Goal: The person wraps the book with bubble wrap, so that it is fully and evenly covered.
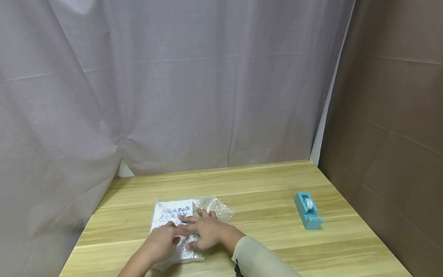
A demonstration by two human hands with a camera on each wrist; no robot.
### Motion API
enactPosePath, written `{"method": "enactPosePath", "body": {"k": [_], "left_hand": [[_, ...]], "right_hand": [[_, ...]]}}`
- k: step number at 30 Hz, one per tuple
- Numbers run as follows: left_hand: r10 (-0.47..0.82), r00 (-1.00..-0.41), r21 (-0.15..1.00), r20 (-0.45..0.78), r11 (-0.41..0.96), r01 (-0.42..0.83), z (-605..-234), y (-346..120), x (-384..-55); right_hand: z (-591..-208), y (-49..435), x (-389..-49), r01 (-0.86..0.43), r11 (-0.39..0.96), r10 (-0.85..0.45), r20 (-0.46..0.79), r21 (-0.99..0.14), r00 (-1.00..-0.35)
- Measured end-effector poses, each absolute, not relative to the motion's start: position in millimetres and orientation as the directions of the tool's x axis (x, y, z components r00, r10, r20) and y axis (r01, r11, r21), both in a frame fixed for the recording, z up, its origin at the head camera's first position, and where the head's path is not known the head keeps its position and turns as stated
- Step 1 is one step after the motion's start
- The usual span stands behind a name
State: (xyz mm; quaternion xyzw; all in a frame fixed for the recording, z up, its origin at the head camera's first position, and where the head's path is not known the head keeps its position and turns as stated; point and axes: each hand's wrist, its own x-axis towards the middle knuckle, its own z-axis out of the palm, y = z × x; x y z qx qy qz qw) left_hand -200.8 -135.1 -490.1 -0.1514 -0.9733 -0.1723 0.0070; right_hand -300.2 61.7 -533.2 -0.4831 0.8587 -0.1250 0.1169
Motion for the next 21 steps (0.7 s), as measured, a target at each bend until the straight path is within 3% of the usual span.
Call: {"method": "enactPosePath", "body": {"k": [21], "left_hand": [[0.196, -0.981, 0.440, -0.013, 0.882, 0.170, -488.8, -140.6, -203.4]], "right_hand": [[-536.4, 61.7, -300.3, -0.811, 0.506, -0.860, -0.090, -0.293, -0.503]]}}
